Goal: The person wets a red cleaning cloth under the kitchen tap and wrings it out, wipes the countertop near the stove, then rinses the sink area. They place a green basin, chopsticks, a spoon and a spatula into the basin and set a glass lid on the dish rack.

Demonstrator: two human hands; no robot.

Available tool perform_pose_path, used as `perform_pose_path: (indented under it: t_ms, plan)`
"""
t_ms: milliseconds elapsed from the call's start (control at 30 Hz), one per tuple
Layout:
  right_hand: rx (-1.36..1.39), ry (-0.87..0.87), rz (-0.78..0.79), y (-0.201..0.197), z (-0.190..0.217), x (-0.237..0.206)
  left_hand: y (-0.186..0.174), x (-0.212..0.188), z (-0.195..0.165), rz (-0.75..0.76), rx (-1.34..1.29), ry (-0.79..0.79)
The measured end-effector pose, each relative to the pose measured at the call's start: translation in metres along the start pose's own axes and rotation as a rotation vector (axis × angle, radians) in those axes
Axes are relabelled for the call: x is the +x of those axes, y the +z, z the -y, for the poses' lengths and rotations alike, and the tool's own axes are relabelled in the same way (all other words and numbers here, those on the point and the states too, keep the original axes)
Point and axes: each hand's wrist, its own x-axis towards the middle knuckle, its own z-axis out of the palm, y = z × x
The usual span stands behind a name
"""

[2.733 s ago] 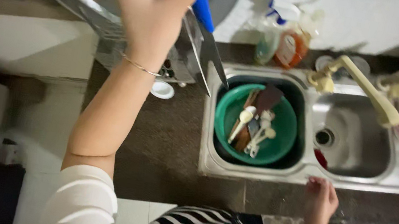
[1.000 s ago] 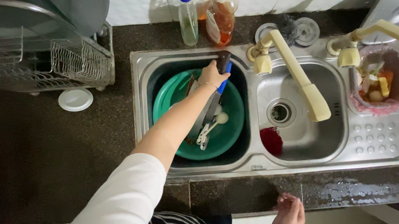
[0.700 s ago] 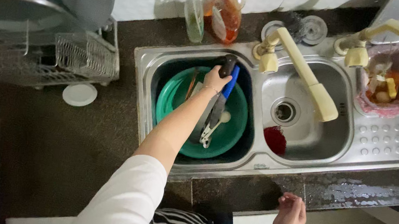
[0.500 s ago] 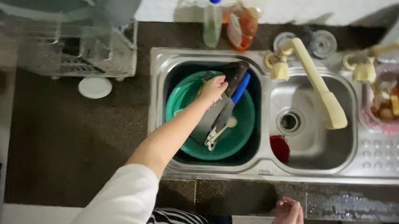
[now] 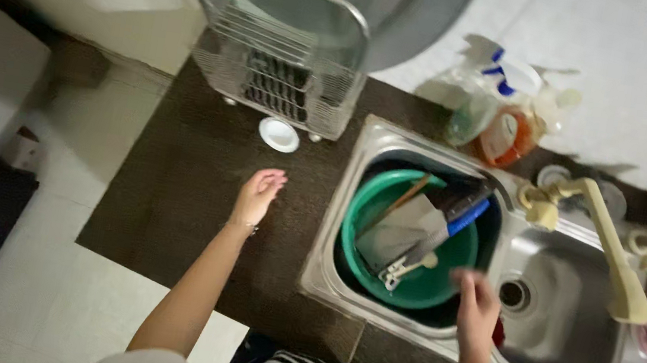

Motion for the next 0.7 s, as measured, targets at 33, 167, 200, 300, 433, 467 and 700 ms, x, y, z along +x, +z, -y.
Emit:
perform_pose_path:
  t_ms: [33, 167, 200, 300, 433, 467, 700]
  plan:
    - [0.024, -0.069, 0.094, 0.016, 0.032, 0.030, -0.020, -0.003, 0.001, -0.054, 0.070, 0.053]
    - [0.109, -0.458, 0.360, 0.083, 0.180, 0.127, -0.066, -0.020, 0.012, -0.226, 0.190, 0.002]
    - [0.055, -0.580, 0.398, 0.100, 0.218, 0.147, -0.074, -0.025, 0.015, -0.224, 0.147, -0.019]
    - [-0.151, -0.710, 0.415, 0.161, 0.315, 0.199, -0.093, -0.038, 0.029, -0.200, 0.039, -0.055]
    - [-0.367, -1.063, 0.393, 0.241, 0.390, 0.262, -0.108, -0.047, 0.045, -0.209, 0.020, -0.107]
    - [-0.392, -1.112, 0.382, 0.262, 0.400, 0.278, -0.111, -0.049, 0.049, -0.218, -0.004, -0.128]
    - [-0.821, -1.169, 0.006, 0.351, 0.402, 0.334, -0.138, -0.057, 0.053, -0.299, -0.119, -0.222]
